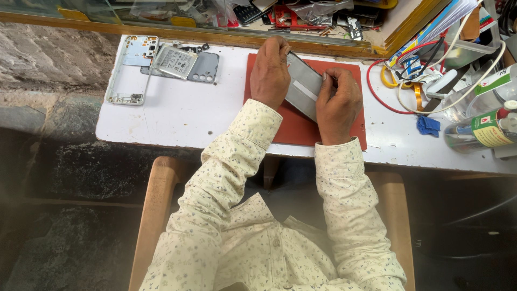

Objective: The person repairs a smartphone at a workbench. They handle the disassembled phone body and battery, set parts aside on the bench, then work on the phone frame, pressing components into place and manipulating small parts along its edges with their hands.

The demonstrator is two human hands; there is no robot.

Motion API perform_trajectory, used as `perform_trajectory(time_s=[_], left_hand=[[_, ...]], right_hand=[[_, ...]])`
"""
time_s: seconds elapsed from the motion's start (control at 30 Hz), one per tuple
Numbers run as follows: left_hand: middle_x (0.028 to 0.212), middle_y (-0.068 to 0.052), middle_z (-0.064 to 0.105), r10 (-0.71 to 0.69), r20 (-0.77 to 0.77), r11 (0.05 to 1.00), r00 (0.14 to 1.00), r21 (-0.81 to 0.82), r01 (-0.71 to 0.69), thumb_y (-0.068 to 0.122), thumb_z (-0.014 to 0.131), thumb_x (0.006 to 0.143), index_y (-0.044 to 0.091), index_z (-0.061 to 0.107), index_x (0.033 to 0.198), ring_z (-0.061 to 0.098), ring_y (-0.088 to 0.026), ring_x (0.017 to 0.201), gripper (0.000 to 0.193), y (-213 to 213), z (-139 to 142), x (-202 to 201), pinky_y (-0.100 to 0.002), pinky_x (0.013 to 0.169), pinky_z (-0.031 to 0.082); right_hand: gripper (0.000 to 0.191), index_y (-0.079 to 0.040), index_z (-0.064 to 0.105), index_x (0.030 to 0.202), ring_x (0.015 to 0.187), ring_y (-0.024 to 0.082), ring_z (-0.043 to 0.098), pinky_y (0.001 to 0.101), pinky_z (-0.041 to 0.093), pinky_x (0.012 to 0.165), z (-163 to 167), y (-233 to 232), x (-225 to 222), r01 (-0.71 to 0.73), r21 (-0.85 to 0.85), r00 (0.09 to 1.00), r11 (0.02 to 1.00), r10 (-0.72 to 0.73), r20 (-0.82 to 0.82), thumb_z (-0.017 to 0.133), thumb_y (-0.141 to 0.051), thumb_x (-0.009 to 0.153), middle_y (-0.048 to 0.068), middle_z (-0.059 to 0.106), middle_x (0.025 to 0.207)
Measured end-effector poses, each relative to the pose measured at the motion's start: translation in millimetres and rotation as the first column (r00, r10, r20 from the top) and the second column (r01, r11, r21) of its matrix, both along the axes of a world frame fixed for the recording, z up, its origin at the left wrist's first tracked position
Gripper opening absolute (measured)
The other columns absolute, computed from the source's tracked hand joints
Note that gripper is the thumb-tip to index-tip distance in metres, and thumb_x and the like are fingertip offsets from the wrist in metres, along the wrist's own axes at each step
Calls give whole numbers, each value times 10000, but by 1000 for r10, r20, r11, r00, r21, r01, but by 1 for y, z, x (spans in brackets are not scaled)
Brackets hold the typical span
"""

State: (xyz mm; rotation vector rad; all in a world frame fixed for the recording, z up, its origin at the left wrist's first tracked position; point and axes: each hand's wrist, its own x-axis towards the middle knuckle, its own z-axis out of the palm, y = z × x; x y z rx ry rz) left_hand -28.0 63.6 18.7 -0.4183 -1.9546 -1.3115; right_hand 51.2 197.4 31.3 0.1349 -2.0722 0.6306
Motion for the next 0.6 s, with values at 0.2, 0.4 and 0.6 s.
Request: perform_trajectory(time_s=[0.2,0.4,0.6], left_hand=[[1040,-87,525,-93,-67,991,993,91,99,102,568,1067,34,510,1027,565,-239,918,97,-3,1,-4,-351,809,529],[1032,-76,530,-140,-25,982,990,127,142,108,590,1063,28,534,1018,566,-240,944,108,-6,3,-4,-361,861,506],[1015,-72,533,-142,-48,977,989,152,148,120,583,1072,34,529,997,558,-225,900,126,-9,7,-4,-357,829,511]], right_hand=[[50,3,652,1023,827,254,718,360,569,720,-1,1,-1,0,-3,1000,1000,0,13,689,-30,1017,118,721,943],[56,3,651,1031,836,253,723,355,576,731,-1,1,-2,-6,-16,1000,1000,6,21,685,-42,1026,117,721,950],[45,1,662,1001,814,262,719,366,565,714,4,0,-2,11,-9,998,1000,-10,55,689,-33,1011,123,729,925]])
